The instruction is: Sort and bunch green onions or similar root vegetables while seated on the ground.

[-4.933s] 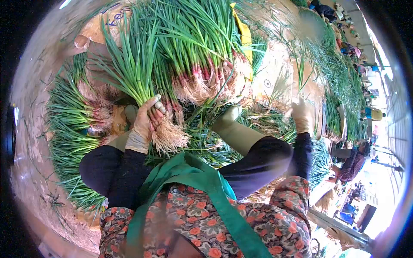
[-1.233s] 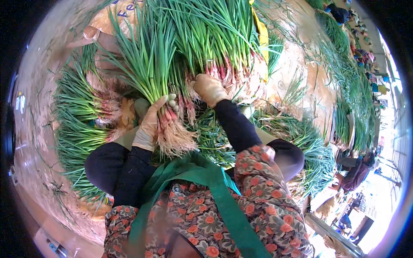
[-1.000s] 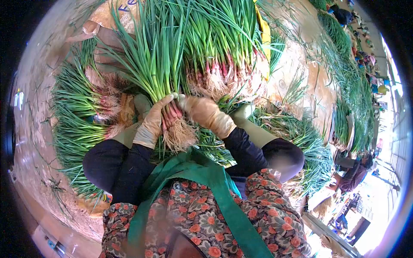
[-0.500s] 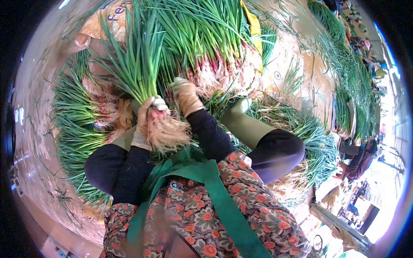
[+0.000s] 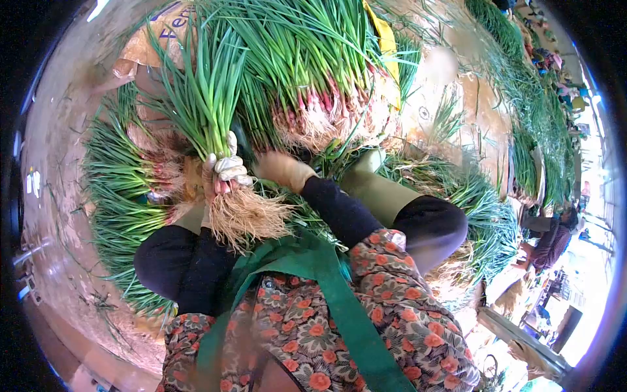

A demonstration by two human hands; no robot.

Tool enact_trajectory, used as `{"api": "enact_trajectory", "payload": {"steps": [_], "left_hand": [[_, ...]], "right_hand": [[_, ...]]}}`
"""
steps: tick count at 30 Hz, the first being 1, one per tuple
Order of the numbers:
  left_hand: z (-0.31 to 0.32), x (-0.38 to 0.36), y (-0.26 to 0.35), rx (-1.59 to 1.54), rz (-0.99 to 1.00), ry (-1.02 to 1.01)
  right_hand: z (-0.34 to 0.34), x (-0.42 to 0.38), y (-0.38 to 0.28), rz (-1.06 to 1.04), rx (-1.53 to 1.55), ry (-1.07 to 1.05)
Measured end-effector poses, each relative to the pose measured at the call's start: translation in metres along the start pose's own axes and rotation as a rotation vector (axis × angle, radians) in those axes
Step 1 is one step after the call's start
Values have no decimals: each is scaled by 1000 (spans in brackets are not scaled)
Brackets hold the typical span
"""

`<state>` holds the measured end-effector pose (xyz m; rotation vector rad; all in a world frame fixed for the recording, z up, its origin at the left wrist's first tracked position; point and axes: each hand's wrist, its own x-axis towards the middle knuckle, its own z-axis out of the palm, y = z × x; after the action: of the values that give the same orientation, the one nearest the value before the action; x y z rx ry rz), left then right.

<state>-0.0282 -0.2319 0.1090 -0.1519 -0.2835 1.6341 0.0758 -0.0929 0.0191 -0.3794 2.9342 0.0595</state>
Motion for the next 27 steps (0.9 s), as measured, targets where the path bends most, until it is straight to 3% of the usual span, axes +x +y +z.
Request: {"api": "enact_trajectory", "payload": {"steps": [2,3,5,7,10,14,15,17,19,20,21,22,24,26,27], "left_hand": [[5,4,0,233,67,187],[6,7,0,351,102,284],[-10,12,-3,495,167,467],[-14,12,-8,684,171,582],[-18,13,-9,702,133,616],[-10,10,-6,739,44,693],[-8,8,-5,765,6,717],[-14,9,-8,835,-2,748],[-16,12,-10,879,20,748],[-24,8,-2,763,-70,711],[-19,9,-5,798,-28,722],[-11,12,-11,834,14,732],[-7,15,-16,860,54,758],[-8,13,-15,836,35,730],[-12,12,-13,822,29,717]], "right_hand": [[-53,-53,-10,289,683,-664],[-20,-73,-6,284,700,-417],[28,-63,23,188,360,139],[-57,-36,39,957,743,343],[-55,-13,67,916,363,-240],[-84,-34,36,860,768,51],[-128,-41,21,746,841,22],[-75,-55,0,417,955,163],[-80,-62,6,346,937,-46],[-82,-63,12,305,924,-149],[-11,-56,33,18,586,141],[-16,-47,42,208,510,344],[-47,-23,45,584,913,446],[-80,4,42,911,1875,170],[-70,7,40,935,1872,269]]}}
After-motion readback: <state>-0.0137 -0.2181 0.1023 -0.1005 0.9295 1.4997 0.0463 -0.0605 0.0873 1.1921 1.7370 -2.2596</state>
